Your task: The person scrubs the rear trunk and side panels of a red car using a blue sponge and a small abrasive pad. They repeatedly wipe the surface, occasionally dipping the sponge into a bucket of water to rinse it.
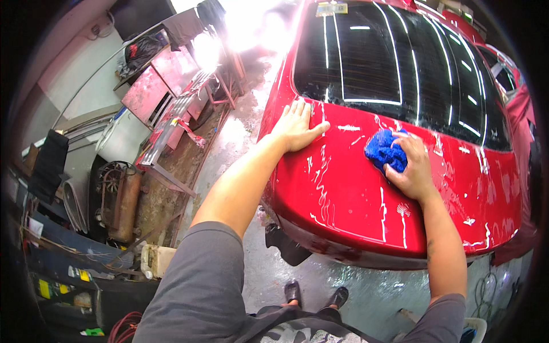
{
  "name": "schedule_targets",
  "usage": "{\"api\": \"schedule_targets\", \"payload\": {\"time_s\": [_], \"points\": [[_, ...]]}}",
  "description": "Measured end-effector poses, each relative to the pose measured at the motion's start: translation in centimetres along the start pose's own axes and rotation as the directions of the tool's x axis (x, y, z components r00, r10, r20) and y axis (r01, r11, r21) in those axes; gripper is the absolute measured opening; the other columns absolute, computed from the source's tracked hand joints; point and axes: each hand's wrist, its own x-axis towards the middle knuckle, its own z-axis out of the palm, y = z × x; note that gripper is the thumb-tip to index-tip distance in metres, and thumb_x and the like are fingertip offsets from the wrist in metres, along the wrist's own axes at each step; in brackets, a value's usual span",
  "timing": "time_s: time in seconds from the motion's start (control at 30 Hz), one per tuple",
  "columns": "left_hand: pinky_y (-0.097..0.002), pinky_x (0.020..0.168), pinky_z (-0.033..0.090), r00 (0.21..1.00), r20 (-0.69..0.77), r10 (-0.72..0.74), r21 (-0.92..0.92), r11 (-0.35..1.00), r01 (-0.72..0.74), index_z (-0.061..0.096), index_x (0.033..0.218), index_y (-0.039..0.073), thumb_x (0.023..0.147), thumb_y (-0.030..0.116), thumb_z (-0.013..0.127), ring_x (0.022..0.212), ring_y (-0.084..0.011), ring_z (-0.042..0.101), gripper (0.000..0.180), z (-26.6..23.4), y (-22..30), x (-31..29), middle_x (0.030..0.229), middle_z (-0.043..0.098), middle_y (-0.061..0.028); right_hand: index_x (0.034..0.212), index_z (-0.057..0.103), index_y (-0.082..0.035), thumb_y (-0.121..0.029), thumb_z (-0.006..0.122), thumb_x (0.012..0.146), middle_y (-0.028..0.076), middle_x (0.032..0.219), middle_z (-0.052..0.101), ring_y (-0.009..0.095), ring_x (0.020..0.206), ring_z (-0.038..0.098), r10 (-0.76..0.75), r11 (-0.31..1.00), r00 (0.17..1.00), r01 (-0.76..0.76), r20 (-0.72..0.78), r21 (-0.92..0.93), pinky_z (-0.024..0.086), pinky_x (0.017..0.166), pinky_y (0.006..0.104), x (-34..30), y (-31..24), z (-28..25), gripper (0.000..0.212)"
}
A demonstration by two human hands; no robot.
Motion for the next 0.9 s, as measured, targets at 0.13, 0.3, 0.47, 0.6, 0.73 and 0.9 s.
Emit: {"api": "schedule_targets", "payload": {"time_s": [0.13, 0.3, 0.47, 0.6, 0.73, 0.9], "points": [[-0.0529, 0.139, 0.015, 0.984, -0.039, 0.175, -0.039, 0.983, -0.177, 0.029, 0.170, -0.008, 0.106, 0.069, 0.056, 0.170, -0.0463, 0.016, 0.104, 3.1, 1.1, -9.1, 0.178, 0.023, -0.0375, 0.124, 0.068, -0.004, -0.024, 0.086, 0.076, 0.017, 0.137, 0.071, 0.041, 0.129, 0.062, 0.019, 0.999, 1.000, -0.018, 0.019, -0.036, 0.050, 0.113, 0.0551, -0.7, 1.5, -0.7, 0.055], [-0.0538, 0.139, 0.013, 0.985, 0.061, 0.160, 0.011, 0.987, -0.161, 0.027, 0.171, -0.009, 0.104, 0.072, 0.055, 0.170, -0.0456, 0.017, 0.108, 1.2, 0.7, -7.6, 0.178, 0.023, -0.0364, 0.126, 0.069, -0.003, -0.025, 0.087, 0.077, 0.015, 0.138, 0.071, 0.040, 0.131, 0.062, 0.035, 0.999, 0.999, -0.034, 0.018, -0.007, 0.049, 0.114, 0.0551, -0.4, 1.4, -1.3, 0.056], [-0.0526, 0.139, 0.014, 0.993, -0.004, 0.119, -0.030, 0.992, -0.119, 0.032, 0.169, -0.008, 0.106, 0.069, 0.054, 0.170, -0.0465, 0.017, 0.102, 1.8, -1.4, 2.3, 0.179, 0.026, -0.0339, 0.127, 0.069, -0.005, -0.027, 0.088, 0.076, 0.015, 0.136, 0.071, 0.040, 0.130, 0.062, -0.003, 1.000, 1.000, 0.003, -0.003, -0.003, 0.049, 0.111, 0.0556, -0.2, 1.4, -0.2, 0.058], [-0.0558, 0.139, 0.011, 0.938, 0.091, 0.336, -0.014, 0.942, -0.336, 0.027, 0.172, -0.007, 0.104, 0.069, 0.058, 0.171, -0.0439, 0.015, 0.107, 2.5, -1.9, -6.9, 0.178, 0.025, -0.0351, 0.124, 0.069, -0.006, -0.027, 0.088, 0.075, 0.015, 0.134, 0.071, 0.040, 0.128, 0.063, 0.007, 0.997, 1.000, -0.005, 0.021, -0.076, 0.049, 0.108, 0.0560, -1.2, 3.3, -1.5, 0.057], [-0.0493, 0.139, 0.017, 0.969, 0.144, 0.199, 0.105, 0.971, -0.215, 0.028, 0.172, -0.005, 0.108, 0.067, 0.049, 0.170, -0.0415, 0.019, 0.098, -1.6, -0.4, 0.8, 0.181, 0.023, -0.0305, 0.124, 0.068, -0.006, -0.028, 0.088, 0.075, 0.016, 0.133, 0.071, 0.041, 0.130, 0.062, 0.009, 1.000, 1.000, -0.009, 0.002, -0.003, 0.048, 0.110, 0.0570, -0.1, 2.1, -1.3, 0.057], [-0.0492, 0.140, 0.014, 0.978, 0.086, 0.191, 0.030, 0.981, -0.194, 0.024, 0.172, -0.009, 0.110, 0.063, 0.051, 0.171, -0.0438, 0.014, 0.098, 1.5, 0.4, -0.2, 0.180, 0.019, -0.0353, 0.123, 0.069, -0.007, -0.028, 0.089, 0.075, 0.016, 0.133, 0.071, 0.040, 0.129, 0.063, -0.008, 1.000, 1.000, 0.008, -0.001, 0.002, 0.048, 0.110, 0.0566, -0.2, 2.4, -0.6, 0.056]]}}
